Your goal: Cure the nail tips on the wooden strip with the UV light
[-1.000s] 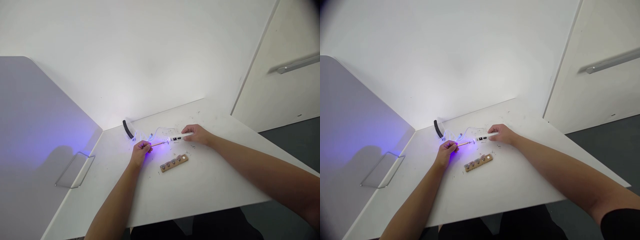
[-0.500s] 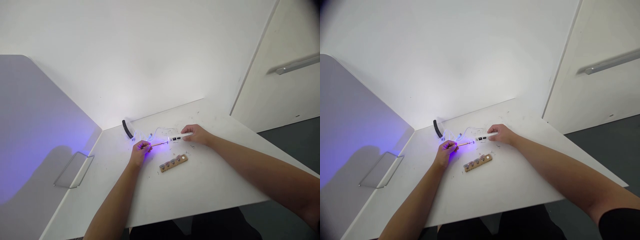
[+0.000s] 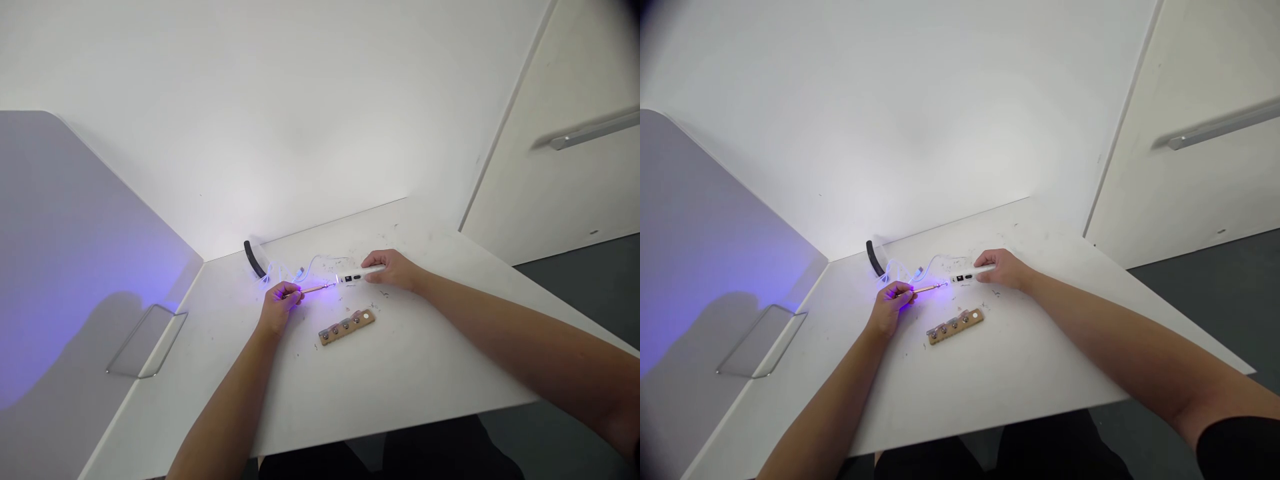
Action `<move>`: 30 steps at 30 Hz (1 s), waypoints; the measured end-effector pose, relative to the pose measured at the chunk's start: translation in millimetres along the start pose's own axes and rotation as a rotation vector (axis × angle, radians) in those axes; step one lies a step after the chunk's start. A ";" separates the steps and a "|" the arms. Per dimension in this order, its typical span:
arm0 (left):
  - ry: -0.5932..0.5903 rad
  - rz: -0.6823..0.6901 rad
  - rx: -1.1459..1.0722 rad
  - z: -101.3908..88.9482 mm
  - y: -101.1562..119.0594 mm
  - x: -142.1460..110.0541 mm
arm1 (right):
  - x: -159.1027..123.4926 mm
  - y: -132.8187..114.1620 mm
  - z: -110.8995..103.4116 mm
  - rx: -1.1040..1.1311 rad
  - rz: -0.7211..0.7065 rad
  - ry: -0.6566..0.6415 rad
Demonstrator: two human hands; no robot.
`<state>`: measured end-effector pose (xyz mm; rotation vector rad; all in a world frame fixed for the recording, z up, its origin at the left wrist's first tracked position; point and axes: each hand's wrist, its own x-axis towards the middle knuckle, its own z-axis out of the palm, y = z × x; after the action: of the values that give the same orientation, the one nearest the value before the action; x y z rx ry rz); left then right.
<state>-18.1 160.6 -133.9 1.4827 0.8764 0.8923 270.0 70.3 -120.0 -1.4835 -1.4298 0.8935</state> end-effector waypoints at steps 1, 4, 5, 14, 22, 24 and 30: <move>0.000 0.003 0.006 0.3 0.8 -0.2 | -0.2 -0.6 -0.1 -0.001 0.001 0.000; 0.006 0.007 0.024 0.7 2.2 -0.7 | -1.6 -3.5 -0.6 -0.001 0.007 -0.004; 0.010 0.004 0.031 0.7 2.3 -0.8 | -2.0 -4.2 -0.6 -0.001 0.010 -0.002; 0.011 -0.026 0.018 0.3 1.4 0.1 | -3.3 -5.7 -1.3 0.007 0.010 0.000; 0.010 -0.030 0.010 1.8 5.6 -1.0 | -3.7 -8.0 -1.4 0.015 0.027 -0.010; 0.008 -0.027 0.007 1.4 4.6 -0.7 | -3.2 -7.5 -1.4 0.015 0.029 -0.009; 0.002 -0.028 0.010 0.7 2.3 0.5 | -3.1 -7.2 -1.1 0.006 0.032 -0.003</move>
<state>-17.2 160.6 -131.6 1.4752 0.9024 0.8694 268.0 66.8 -113.1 -1.5053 -1.4078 0.9190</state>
